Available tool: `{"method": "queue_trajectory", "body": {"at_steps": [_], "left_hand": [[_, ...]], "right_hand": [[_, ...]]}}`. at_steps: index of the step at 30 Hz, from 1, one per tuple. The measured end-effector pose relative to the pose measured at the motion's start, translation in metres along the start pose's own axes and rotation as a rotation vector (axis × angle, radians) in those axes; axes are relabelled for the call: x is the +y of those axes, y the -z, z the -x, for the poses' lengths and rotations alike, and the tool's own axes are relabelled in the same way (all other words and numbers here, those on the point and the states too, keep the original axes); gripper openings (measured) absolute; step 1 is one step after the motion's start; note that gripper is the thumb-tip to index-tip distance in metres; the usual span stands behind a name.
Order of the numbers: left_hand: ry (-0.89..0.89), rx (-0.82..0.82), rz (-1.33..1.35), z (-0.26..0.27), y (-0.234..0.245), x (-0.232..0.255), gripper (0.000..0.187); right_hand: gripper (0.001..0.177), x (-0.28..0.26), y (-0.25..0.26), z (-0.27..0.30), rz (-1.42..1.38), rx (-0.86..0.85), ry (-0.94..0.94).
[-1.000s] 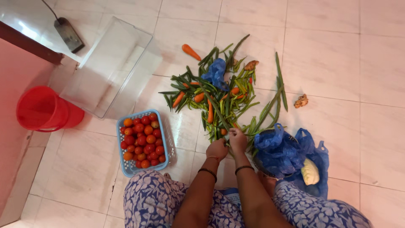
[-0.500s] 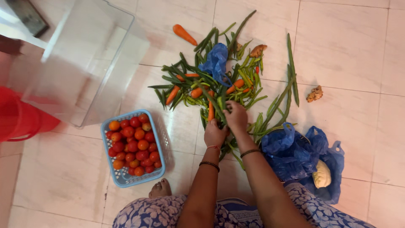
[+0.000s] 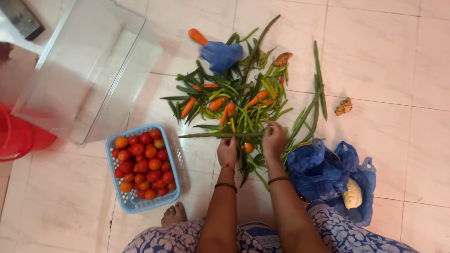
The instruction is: The person sits on the floor and sorts vegetables, placing tomatoes into a blue basket, long beans into a clear plastic container, and carrots into a blue plastic bag. Green chilies are placed into a metal bowl.
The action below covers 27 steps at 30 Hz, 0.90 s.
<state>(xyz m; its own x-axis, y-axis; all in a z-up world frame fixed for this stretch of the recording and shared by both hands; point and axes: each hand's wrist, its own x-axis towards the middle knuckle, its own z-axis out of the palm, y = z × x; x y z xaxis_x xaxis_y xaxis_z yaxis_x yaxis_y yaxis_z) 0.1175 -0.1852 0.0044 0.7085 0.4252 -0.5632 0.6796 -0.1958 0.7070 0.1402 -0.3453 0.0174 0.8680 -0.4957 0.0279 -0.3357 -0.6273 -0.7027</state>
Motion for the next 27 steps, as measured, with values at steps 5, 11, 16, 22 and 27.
{"method": "queue_trajectory", "body": {"at_steps": [5,11,16,22,27], "left_hand": [[0.126,-0.007,0.019,-0.008,0.001,0.006,0.053],[0.101,0.095,0.007,-0.025,-0.010,-0.014,0.052],[0.297,0.040,0.487,-0.060,-0.022,-0.036,0.038],[0.281,0.094,0.693,-0.063,-0.028,-0.030,0.021],[0.017,0.181,0.440,-0.038,-0.028,-0.001,0.016]], "right_hand": [[0.026,0.076,0.022,-0.052,0.150,0.257,-0.066],[0.071,0.104,0.048,-0.125,0.435,0.230,-0.264],[0.091,0.091,0.055,-0.151,0.543,-0.073,-0.580],[0.071,0.108,0.035,-0.148,0.504,-0.241,-0.532],[0.059,0.101,0.020,-0.151,0.230,-0.002,-0.470]]}}
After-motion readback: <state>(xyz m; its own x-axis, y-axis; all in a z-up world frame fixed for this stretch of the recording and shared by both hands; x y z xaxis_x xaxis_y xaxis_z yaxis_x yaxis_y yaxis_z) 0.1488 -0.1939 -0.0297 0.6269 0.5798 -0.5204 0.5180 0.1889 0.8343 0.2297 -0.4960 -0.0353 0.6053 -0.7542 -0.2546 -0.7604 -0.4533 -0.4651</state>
